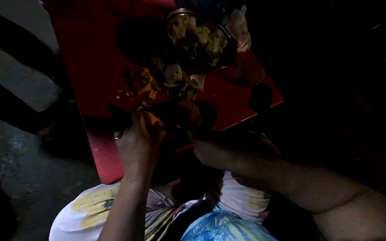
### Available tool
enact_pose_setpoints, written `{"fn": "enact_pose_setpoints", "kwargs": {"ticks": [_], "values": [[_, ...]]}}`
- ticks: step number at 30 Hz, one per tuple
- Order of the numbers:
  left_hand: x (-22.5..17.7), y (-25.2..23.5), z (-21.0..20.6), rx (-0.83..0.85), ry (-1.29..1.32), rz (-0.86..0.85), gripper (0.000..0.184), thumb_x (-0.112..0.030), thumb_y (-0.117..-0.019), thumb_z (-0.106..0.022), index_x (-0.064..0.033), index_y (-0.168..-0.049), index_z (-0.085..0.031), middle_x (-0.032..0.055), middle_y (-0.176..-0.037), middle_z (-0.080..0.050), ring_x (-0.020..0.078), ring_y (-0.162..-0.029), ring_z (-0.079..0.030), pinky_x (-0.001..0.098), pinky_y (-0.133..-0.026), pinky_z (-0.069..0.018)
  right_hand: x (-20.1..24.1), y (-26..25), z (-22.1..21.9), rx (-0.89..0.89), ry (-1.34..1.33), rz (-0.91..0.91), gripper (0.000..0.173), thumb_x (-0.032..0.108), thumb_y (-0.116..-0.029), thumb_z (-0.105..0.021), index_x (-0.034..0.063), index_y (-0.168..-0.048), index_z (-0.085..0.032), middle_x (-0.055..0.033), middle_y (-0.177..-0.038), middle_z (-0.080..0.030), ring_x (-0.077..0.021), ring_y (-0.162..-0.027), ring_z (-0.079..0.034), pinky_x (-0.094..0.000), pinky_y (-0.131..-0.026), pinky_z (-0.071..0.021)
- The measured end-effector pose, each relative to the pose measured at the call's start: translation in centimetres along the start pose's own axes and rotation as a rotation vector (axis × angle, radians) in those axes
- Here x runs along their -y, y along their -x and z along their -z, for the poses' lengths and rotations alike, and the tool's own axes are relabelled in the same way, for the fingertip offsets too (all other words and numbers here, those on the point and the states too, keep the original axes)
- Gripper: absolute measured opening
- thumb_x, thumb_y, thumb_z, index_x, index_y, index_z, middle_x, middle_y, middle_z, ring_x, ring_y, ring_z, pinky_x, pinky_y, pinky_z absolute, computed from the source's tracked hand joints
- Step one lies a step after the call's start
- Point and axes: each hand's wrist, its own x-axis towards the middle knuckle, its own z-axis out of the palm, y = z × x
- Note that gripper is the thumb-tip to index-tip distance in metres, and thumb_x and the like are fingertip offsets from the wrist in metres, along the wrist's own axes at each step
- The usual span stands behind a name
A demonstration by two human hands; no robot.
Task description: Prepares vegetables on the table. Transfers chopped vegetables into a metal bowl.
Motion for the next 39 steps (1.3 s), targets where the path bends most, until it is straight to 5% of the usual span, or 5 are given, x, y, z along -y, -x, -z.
{"fn": "enact_pose_setpoints", "kwargs": {"ticks": [14,19,27,39], "values": [[-0.4,0.2,0.5,0.026,-0.052,0.026,0.049,-0.022,-0.0978,-0.07,0.0023,-0.134,-0.048,0.0298,-0.099,-0.067,0.0519,-0.097,-0.066,0.0731,-0.089,-0.0446,1.1,-0.6,-0.7,-0.1,0.035,0.021,0.059,0.013,-0.1012,-0.061,0.0112,-0.152,-0.031,-0.0177,-0.097,-0.069,-0.0387,-0.092,-0.071,-0.0571,-0.076,-0.0577],[-0.9,0.1,0.5,0.061,-0.059,0.108,0.043,-0.025,-0.0982,-0.068,-0.0022,-0.131,-0.053,0.023,-0.094,-0.07,0.0453,-0.093,-0.069,0.0675,-0.084,-0.052,0.8,-0.5,-2.1,-0.102,-0.034,0.019,0.064,0.012,-0.1037,-0.053,0.0108,-0.159,-0.022,-0.0258,-0.113,-0.067,-0.046,-0.106,-0.067,-0.0623,-0.088,-0.0539],[-1.6,-0.6,2.1,0.162,-0.099,0.187,0.053,-0.039,-0.1045,-0.052,-0.0064,-0.146,-0.047,0.0189,-0.113,-0.072,0.0373,-0.114,-0.067,0.059,-0.103,-0.0474,1.7,0.2,-1.5,-0.149,-0.042,0.009,0.066,0.011,-0.1028,-0.054,0.0086,-0.16,-0.021,-0.0301,-0.122,-0.064,-0.0498,-0.113,-0.065,-0.0655,-0.091,-0.0519],[-1.5,-0.1,2.0,0.172,-0.05,0.191,0.056,-0.037,-0.106,-0.049,-0.0061,-0.152,-0.041,0.0208,-0.123,-0.069,0.0367,-0.122,-0.064,0.058,-0.108,-0.0441,-1.1,1.7,-2.6,-0.118,-0.101,0.06,0.071,0.019,-0.1013,-0.059,0.0058,-0.159,-0.021,-0.0292,-0.122,-0.064,-0.0464,-0.113,-0.065,-0.0619,-0.095,-0.0511]]}}
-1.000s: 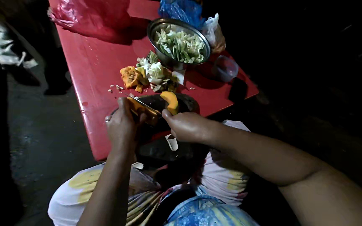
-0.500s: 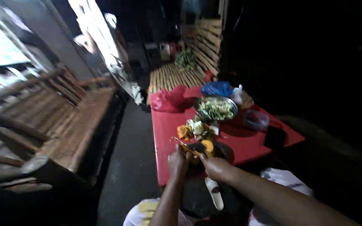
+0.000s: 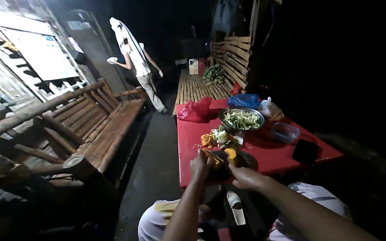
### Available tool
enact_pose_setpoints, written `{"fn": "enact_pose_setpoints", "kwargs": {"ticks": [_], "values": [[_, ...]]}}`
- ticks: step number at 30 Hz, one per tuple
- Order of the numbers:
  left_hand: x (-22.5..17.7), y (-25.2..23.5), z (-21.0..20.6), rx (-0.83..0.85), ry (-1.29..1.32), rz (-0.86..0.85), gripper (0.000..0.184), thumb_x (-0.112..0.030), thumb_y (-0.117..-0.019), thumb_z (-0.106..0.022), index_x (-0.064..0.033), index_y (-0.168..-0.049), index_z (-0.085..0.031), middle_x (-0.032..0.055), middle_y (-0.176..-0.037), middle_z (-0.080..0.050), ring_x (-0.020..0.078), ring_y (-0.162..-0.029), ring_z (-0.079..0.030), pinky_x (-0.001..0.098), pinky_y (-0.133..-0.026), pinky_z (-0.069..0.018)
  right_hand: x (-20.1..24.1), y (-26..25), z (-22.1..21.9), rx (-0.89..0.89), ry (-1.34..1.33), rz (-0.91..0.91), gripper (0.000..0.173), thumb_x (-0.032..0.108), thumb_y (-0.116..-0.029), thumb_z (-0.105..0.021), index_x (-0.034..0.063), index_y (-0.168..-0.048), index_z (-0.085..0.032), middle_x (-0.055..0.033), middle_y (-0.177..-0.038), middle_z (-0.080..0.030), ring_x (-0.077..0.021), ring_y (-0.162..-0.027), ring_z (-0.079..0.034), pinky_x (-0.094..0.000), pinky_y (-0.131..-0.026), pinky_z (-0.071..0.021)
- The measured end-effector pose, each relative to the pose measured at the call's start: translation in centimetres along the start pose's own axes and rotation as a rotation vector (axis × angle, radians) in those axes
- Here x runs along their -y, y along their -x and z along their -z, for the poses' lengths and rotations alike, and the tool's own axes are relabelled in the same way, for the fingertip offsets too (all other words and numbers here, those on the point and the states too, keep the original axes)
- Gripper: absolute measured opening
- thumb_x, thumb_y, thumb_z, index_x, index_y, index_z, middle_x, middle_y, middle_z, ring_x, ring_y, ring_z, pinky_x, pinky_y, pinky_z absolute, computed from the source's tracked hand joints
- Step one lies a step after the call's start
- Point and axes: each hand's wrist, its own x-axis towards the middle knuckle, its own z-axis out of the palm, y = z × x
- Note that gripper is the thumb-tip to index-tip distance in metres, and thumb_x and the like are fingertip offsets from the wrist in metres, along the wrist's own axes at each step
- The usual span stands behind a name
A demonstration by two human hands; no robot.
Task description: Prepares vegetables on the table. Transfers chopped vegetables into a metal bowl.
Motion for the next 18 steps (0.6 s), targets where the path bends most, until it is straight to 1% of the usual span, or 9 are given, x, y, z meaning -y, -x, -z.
{"fn": "enact_pose_setpoints", "kwargs": {"ticks": [1,3,5,7,10,11,14,15,18], "values": [[-0.1,0.0,0.1,0.002,0.005,-0.004,0.057,-0.037,-0.1063,-0.049,-0.0052,-0.153,-0.041,0.0215,-0.124,-0.068,0.0371,-0.123,-0.063,0.0581,-0.109,-0.0431,-0.5,0.1,0.2,0.02,-0.033,0.015,0.073,0.021,-0.1011,-0.061,0.0039,-0.158,-0.02,-0.0297,-0.124,-0.063,-0.046,-0.115,-0.064,-0.0615,-0.097,-0.0499],[0.1,0.0,0.1,-0.008,0.006,-0.027,0.054,-0.035,-0.1062,-0.049,-0.0032,-0.149,-0.044,0.0222,-0.122,-0.068,0.0383,-0.121,-0.064,0.0594,-0.107,-0.0443,-1.5,0.4,0.3,0.023,-0.121,0.057,0.072,0.017,-0.1002,-0.062,0.0034,-0.157,-0.021,-0.0289,-0.125,-0.062,-0.0439,-0.115,-0.064,-0.0598,-0.096,-0.0503],[0.4,0.0,-0.2,-0.019,0.01,-0.046,0.048,-0.034,-0.1059,-0.052,-0.0023,-0.143,-0.051,0.0233,-0.118,-0.069,0.0405,-0.117,-0.065,0.0618,-0.103,-0.0462,-2.2,1.0,0.4,-0.013,-0.176,0.091,0.063,0.014,-0.1025,-0.058,0.004,-0.156,-0.027,-0.0278,-0.127,-0.061,-0.0421,-0.115,-0.064,-0.0579,-0.097,-0.0508],[0.9,-0.1,-0.7,-0.034,0.036,-0.057,0.047,-0.032,-0.1048,-0.057,-0.0018,-0.14,-0.052,0.0262,-0.114,-0.069,0.0447,-0.112,-0.066,0.066,-0.097,-0.0486,-2.6,1.4,0.3,-0.026,-0.157,0.095,0.055,0.018,-0.1078,-0.051,0.0065,-0.157,-0.029,-0.0276,-0.13,-0.06,-0.0422,-0.118,-0.063,-0.0577,-0.1,-0.0497],[2.2,-0.3,-1.6,-0.049,0.101,-0.081,0.05,-0.029,-0.1036,-0.06,-0.0019,-0.143,-0.046,0.0285,-0.11,-0.068,0.0486,-0.105,-0.066,0.0708,-0.09,-0.0496,-2.8,1.9,-0.3,-0.007,-0.057,0.058,0.054,0.029,-0.1118,-0.044,0.0126,-0.16,-0.025,-0.0262,-0.12,-0.065,-0.0427,-0.111,-0.066,-0.0585,-0.096,-0.051],[2.5,-0.4,-1.6,-0.057,0.118,-0.097,0.049,-0.028,-0.1034,-0.061,-0.0022,-0.142,-0.047,0.0281,-0.107,-0.068,0.0488,-0.102,-0.067,0.0716,-0.086,-0.0502,-2.9,2.1,-0.4,-0.019,-0.038,0.052,0.054,0.031,-0.1121,-0.042,0.0139,-0.16,-0.026,-0.0257,-0.118,-0.066,-0.0431,-0.109,-0.067,-0.0589,-0.095,-0.0515],[2.8,-0.5,-1.6,-0.082,0.125,-0.138,0.039,-0.027,-0.1026,-0.061,-0.003,-0.132,-0.05,0.023,-0.094,-0.068,0.045,-0.088,-0.069,0.0685,-0.074,-0.0526,-2.7,2.7,-0.3,-0.079,0.003,0.04,0.05,0.035,-0.1121,-0.041,0.0149,-0.157,-0.031,-0.0225,-0.111,-0.068,-0.0423,-0.102,-0.069,-0.0586,-0.089,-0.0538],[2.7,-0.6,-1.5,-0.091,0.122,-0.146,0.038,-0.027,-0.1023,-0.062,-0.0023,-0.13,-0.052,0.0228,-0.092,-0.068,0.0446,-0.086,-0.069,0.068,-0.073,-0.0526,-2.5,3.0,0.0,-0.077,0.002,0.033,0.05,0.036,-0.1121,-0.04,0.0144,-0.156,-0.031,-0.0216,-0.109,-0.068,-0.0415,-0.1,-0.069,-0.0581,-0.088,-0.0541],[2.5,-0.5,-1.4,-0.103,0.111,-0.133,0.039,-0.026,-0.1009,-0.064,-0.0002,-0.128,-0.054,0.0255,-0.093,-0.068,0.0476,-0.09,-0.068,0.0707,-0.077,-0.0506,-1.6,3.4,0.9,-0.024,-0.005,0.009,0.049,0.036,-0.1125,-0.039,0.0131,-0.155,-0.031,-0.0204,-0.107,-0.068,-0.0399,-0.099,-0.069,-0.0562,-0.087,-0.0545]]}}
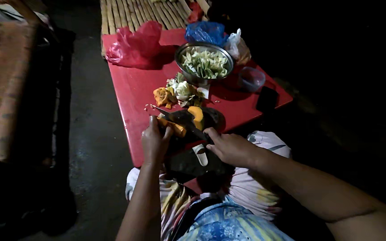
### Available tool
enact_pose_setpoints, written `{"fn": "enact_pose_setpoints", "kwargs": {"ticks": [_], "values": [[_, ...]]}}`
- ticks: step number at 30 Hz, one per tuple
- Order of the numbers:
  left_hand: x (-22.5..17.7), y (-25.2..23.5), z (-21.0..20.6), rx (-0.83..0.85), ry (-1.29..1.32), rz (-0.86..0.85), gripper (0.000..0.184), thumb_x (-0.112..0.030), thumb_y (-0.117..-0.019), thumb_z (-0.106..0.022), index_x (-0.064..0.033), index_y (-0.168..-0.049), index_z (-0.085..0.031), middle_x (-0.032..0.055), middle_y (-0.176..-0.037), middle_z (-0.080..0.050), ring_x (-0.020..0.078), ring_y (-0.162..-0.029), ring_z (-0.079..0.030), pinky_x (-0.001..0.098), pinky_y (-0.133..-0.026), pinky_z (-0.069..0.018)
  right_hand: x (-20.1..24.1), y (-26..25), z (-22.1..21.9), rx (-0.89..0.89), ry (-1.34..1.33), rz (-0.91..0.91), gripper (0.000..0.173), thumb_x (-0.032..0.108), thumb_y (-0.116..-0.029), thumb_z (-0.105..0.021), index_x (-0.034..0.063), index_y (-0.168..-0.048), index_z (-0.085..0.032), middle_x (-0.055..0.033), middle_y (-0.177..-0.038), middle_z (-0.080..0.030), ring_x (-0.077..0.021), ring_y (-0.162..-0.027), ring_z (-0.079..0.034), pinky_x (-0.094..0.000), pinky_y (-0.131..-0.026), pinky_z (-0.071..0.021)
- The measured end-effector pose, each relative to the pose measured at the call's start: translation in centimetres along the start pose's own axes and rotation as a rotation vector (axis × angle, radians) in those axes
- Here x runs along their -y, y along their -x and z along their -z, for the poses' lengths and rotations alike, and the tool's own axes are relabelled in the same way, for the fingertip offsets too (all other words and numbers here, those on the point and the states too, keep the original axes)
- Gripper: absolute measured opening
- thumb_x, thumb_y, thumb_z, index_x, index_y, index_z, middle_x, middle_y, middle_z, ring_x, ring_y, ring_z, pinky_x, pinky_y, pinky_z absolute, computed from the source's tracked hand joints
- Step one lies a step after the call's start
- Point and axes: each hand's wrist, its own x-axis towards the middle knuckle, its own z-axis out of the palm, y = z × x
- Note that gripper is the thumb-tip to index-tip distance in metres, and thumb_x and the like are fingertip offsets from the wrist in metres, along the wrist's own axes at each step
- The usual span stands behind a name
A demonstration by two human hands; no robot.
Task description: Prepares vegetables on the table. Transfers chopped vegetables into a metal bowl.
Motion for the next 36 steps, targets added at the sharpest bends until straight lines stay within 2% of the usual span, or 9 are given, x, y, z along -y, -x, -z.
{"fn": "enact_pose_setpoints", "kwargs": {"ticks": [8,12,18,21,23,25,30,33,36], "values": [[0.3,-0.1,-0.5,-0.064,-0.01,-0.07,0.036,-0.024,-0.0961,-0.067,0.0007,-0.12,-0.056,0.0231,-0.088,-0.067,0.0461,-0.085,-0.067,0.0697,-0.076,-0.049,1.2,-0.6,1.0,0.137,-0.024,-0.066,0.046,0.033,-0.1127,-0.037,0.0094,-0.152,-0.031,-0.0191,-0.1,-0.066,-0.0379,-0.097,-0.068,-0.0535,-0.086,-0.0542],[0.0,-0.3,-0.4,-0.043,-0.041,-0.087,0.036,-0.02,-0.0958,-0.069,0.0028,-0.12,-0.055,0.0224,-0.089,-0.067,0.0436,-0.087,-0.067,0.0684,-0.084,-0.0471,1.5,-1.0,1.7,0.178,-0.013,-0.086,0.042,0.029,-0.1123,-0.038,0.0088,-0.149,-0.033,-0.0174,-0.095,-0.065,-0.0368,-0.093,-0.068,-0.0522,-0.083,-0.0544],[0.7,-0.5,-0.9,-0.1,-0.079,-0.158,0.041,-0.023,-0.0917,-0.069,0.0081,-0.115,-0.055,0.0249,-0.081,-0.064,0.0464,-0.077,-0.066,0.0662,-0.072,-0.0477,1.9,-1.8,3.0,0.249,-0.003,-0.106,0.04,0.026,-0.1114,-0.039,0.0079,-0.147,-0.035,-0.0151,-0.088,-0.064,-0.0347,-0.087,-0.068,-0.0498,-0.078,-0.0545],[1.1,-0.7,-1.2,-0.137,-0.102,-0.191,0.042,-0.031,-0.0926,-0.065,0.0066,-0.11,-0.056,0.023,-0.076,-0.062,0.0445,-0.071,-0.065,0.063,-0.065,-0.0466,2.7,-2.9,3.2,0.283,0.036,-0.12,0.04,0.024,-0.1114,-0.04,0.0071,-0.147,-0.036,-0.0177,-0.092,-0.065,-0.038,-0.091,-0.068,-0.0526,-0.079,-0.0546],[1.0,-0.6,-1.2,-0.141,-0.1,-0.194,0.042,-0.03,-0.0913,-0.066,0.0063,-0.109,-0.056,0.0219,-0.076,-0.061,0.0432,-0.069,-0.064,0.0614,-0.065,-0.046,3.2,-4.0,3.0,0.285,0.045,-0.12,0.042,0.024,-0.1117,-0.04,0.0071,-0.15,-0.035,-0.0192,-0.095,-0.066,-0.0398,-0.094,-0.069,-0.0541,-0.08,-0.0547],[0.9,-0.5,-1.1,-0.13,-0.091,-0.189,0.044,-0.03,-0.0908,-0.068,0.0079,-0.111,-0.057,0.0234,-0.079,-0.063,0.0446,-0.073,-0.065,0.0633,-0.069,-0.0472,3.4,-4.9,2.2,0.266,0.038,-0.118,0.044,0.024,-0.1118,-0.04,0.0076,-0.153,-0.034,-0.0197,-0.097,-0.067,-0.0402,-0.096,-0.068,-0.0545,-0.082,-0.0545],[0.8,-0.8,-0.6,-0.063,-0.067,-0.171,0.04,-0.026,-0.0929,-0.07,0.0055,-0.113,-0.054,0.0237,-0.082,-0.063,0.0449,-0.078,-0.065,0.0656,-0.074,-0.046,3.3,-5.3,0.7,0.187,0.028,-0.121,0.04,0.025,-0.1115,-0.041,0.01,-0.149,-0.037,-0.0167,-0.095,-0.067,-0.0371,-0.093,-0.07,-0.0528,-0.079,-0.0564],[1.0,-0.9,-0.5,-0.058,-0.106,-0.178,0.041,-0.029,-0.0955,-0.066,0.0054,-0.114,-0.052,0.0242,-0.078,-0.062,0.0477,-0.074,-0.065,0.0668,-0.068,-0.0478,3.4,-5.2,2.3,0.224,0.034,-0.084,0.046,0.02,-0.1102,-0.044,0.0125,-0.153,-0.031,-0.0162,-0.096,-0.067,-0.0355,-0.091,-0.07,-0.0527,-0.078,-0.0566],[0.7,-0.7,-0.2,-0.028,-0.109,-0.157,0.044,-0.031,-0.0981,-0.064,0.0045,-0.12,-0.05,0.0243,-0.082,-0.063,0.0476,-0.079,-0.066,0.0673,-0.071,-0.048,3.4,-5.4,2.5,0.228,0.047,-0.047,0.056,0.017,-0.1089,-0.046,0.0125,-0.159,-0.023,-0.0154,-0.097,-0.067,-0.0332,-0.091,-0.07,-0.0512,-0.08,-0.0569]]}}
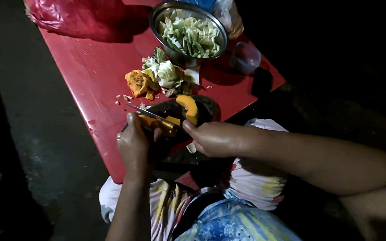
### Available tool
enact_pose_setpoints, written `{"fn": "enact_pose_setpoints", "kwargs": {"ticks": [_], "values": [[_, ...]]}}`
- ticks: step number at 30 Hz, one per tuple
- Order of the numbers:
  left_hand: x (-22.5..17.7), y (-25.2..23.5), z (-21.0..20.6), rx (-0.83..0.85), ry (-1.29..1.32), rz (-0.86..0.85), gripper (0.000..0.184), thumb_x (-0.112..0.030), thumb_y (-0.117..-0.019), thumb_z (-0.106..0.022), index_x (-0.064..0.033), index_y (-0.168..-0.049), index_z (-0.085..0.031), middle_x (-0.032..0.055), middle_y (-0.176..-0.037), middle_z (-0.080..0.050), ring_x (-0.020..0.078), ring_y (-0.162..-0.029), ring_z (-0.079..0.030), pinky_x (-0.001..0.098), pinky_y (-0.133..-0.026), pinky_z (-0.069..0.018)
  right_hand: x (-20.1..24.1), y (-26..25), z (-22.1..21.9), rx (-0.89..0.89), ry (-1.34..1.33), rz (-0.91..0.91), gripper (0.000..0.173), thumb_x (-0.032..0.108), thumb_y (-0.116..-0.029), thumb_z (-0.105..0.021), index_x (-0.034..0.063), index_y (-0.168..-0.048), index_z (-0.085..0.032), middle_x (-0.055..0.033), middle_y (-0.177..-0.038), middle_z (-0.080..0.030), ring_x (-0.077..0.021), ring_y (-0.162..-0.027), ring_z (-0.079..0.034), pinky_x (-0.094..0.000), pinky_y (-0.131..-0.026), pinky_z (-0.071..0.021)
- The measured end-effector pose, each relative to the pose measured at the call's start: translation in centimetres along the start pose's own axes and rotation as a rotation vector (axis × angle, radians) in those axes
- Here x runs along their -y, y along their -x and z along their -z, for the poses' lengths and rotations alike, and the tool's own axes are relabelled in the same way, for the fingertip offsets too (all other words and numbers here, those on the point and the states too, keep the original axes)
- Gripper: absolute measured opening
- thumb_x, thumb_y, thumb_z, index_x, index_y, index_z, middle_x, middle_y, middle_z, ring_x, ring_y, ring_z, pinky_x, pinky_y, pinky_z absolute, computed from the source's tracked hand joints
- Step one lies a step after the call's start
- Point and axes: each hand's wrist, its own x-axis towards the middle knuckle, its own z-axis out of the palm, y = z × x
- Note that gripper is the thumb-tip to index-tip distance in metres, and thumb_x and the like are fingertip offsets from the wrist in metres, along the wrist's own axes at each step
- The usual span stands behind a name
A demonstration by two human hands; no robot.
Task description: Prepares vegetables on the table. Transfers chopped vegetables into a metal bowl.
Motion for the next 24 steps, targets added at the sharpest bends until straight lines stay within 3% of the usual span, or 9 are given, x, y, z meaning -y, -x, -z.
{"fn": "enact_pose_setpoints", "kwargs": {"ticks": [3,5,9,13,16,19,24], "values": [[-0.8,0.3,0.1,0.008,0.033,0.032,0.042,-0.02,-0.0949,-0.073,0.0042,-0.121,-0.05,0.0263,-0.088,-0.065,0.0476,-0.086,-0.067,0.0694,-0.082,-0.047,-0.3,-1.0,-2.2,-0.078,-0.033,0.01,0.055,0.019,-0.1094,-0.047,0.0117,-0.159,-0.024,-0.0171,-0.1,-0.068,-0.0356,-0.094,-0.071,-0.0526,-0.081,-0.0574],[-0.8,0.2,0.2,0.004,0.043,0.039,0.043,-0.019,-0.0952,-0.073,0.0044,-0.123,-0.05,0.026,-0.09,-0.066,0.0473,-0.088,-0.067,0.0703,-0.084,-0.0469,-0.4,-1.3,-2.5,-0.1,-0.055,0.019,0.056,0.019,-0.1092,-0.048,0.012,-0.159,-0.024,-0.0184,-0.103,-0.069,-0.0376,-0.097,-0.07,-0.0549,-0.082,-0.057],[-0.9,-0.2,0.3,0.029,0.04,0.09,0.042,-0.024,-0.1009,-0.064,0.0041,-0.128,-0.049,0.0265,-0.092,-0.066,0.0481,-0.088,-0.067,0.0704,-0.078,-0.049,-1.3,-1.0,-1.8,-0.127,0.053,0.05,0.055,0.018,-0.1088,-0.048,0.0124,-0.158,-0.025,-0.018,-0.096,-0.068,-0.0392,-0.093,-0.07,-0.057,-0.079,-0.0567],[-0.7,-0.3,0.1,0.002,0.059,0.117,0.04,-0.028,-0.1015,-0.06,0.0021,-0.127,-0.051,0.0233,-0.09,-0.066,0.0454,-0.085,-0.067,0.0678,-0.074,-0.0499,-2.5,-0.5,-1.7,-0.197,0.135,0.067,0.047,0.023,-0.1091,-0.048,0.0136,-0.153,-0.034,-0.015,-0.088,-0.067,-0.0382,-0.085,-0.07,-0.0563,-0.073,-0.0567],[-0.8,-0.3,0.0,-0.042,0.055,0.112,0.037,-0.027,-0.1017,-0.06,0.0014,-0.124,-0.051,0.0225,-0.088,-0.066,0.0447,-0.082,-0.068,0.0656,-0.069,-0.0509,-2.6,0.0,-1.7,-0.237,0.015,0.073,0.045,0.027,-0.1093,-0.047,0.0137,-0.151,-0.036,-0.012,-0.086,-0.067,-0.0329,-0.08,-0.07,-0.0524,-0.071,-0.0574],[-1.2,-0.1,0.0,-0.047,0.039,0.146,0.039,-0.022,-0.1021,-0.063,0.0046,-0.128,-0.049,0.0273,-0.092,-0.066,0.0494,-0.086,-0.067,0.0682,-0.073,-0.0512,-2.0,1.2,-1.3,-0.262,-0.117,0.087,0.04,0.027,-0.1092,-0.049,0.012,-0.145,-0.039,-0.0087,-0.082,-0.065,-0.0265,-0.073,-0.068,-0.0464,-0.066,-0.0572],[-0.5,0.0,-0.8,-0.085,-0.032,0.134,0.041,-0.028,-0.1033,-0.061,0.0036,-0.126,-0.049,0.0277,-0.086,-0.065,0.0516,-0.08,-0.066,0.068,-0.066,-0.0505,-1.3,2.0,-1.0,-0.206,-0.082,0.051,0.04,0.028,-0.1097,-0.047,0.0128,-0.146,-0.037,-0.0079,-0.082,-0.063,-0.0258,-0.074,-0.068,-0.0449,-0.066,-0.0564]]}}
